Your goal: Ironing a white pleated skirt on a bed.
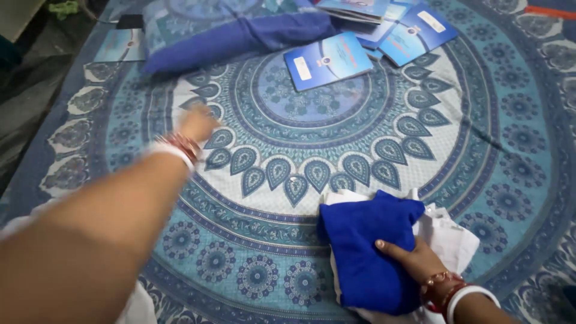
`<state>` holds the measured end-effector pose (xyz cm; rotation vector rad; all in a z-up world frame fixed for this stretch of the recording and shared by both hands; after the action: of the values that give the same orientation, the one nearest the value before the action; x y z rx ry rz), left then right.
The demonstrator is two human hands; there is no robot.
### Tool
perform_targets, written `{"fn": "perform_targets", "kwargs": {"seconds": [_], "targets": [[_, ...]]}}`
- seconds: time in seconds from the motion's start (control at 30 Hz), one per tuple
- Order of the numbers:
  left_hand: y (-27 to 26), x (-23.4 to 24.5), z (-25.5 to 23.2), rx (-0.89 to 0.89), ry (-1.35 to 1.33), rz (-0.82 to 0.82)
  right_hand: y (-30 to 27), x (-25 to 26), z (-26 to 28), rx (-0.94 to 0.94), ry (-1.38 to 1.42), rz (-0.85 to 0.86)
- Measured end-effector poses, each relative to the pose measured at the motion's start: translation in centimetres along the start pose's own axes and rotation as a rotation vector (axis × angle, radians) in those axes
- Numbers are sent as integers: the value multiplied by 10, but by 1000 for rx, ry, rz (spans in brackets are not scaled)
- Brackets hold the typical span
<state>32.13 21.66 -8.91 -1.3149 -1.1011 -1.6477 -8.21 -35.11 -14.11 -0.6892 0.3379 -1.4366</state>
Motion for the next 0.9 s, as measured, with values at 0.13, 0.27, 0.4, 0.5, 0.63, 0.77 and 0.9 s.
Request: {"fn": "perform_targets", "kwargs": {"seconds": [0.13,0.27,0.4,0.5,0.63,0.77,0.9], "targets": [[-81,-1,-232,4,-584,180,-59,0,47,-178,120,11],[-146,-16,-392,241,-1191,627,-113,61,98,0,300,-228],[-158,23,-437,155,-1055,253,-211,137,190,106,-38,-696],[-177,78,-448,290,-1445,701,-215,230,219,433,121,-841],[-217,170,-362,524,-1859,336,-12,336,187,462,-259,-504],[-304,261,-220,942,-1856,-192,221,241,148,550,-752,-53],[-379,331,-102,727,-2017,-701,333,23,35,619,-1214,333]]}}
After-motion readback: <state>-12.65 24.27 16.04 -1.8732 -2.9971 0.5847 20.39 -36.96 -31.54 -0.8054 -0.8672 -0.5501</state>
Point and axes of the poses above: each hand's wrist, its own y-axis towards the middle knuckle, its own x-axis out of the back of the hand, z = x × y, the point moved 10 cm from there along y, towards the middle knuckle, and after that the axes turned 12 degrees about z, right-handed, at the moved point
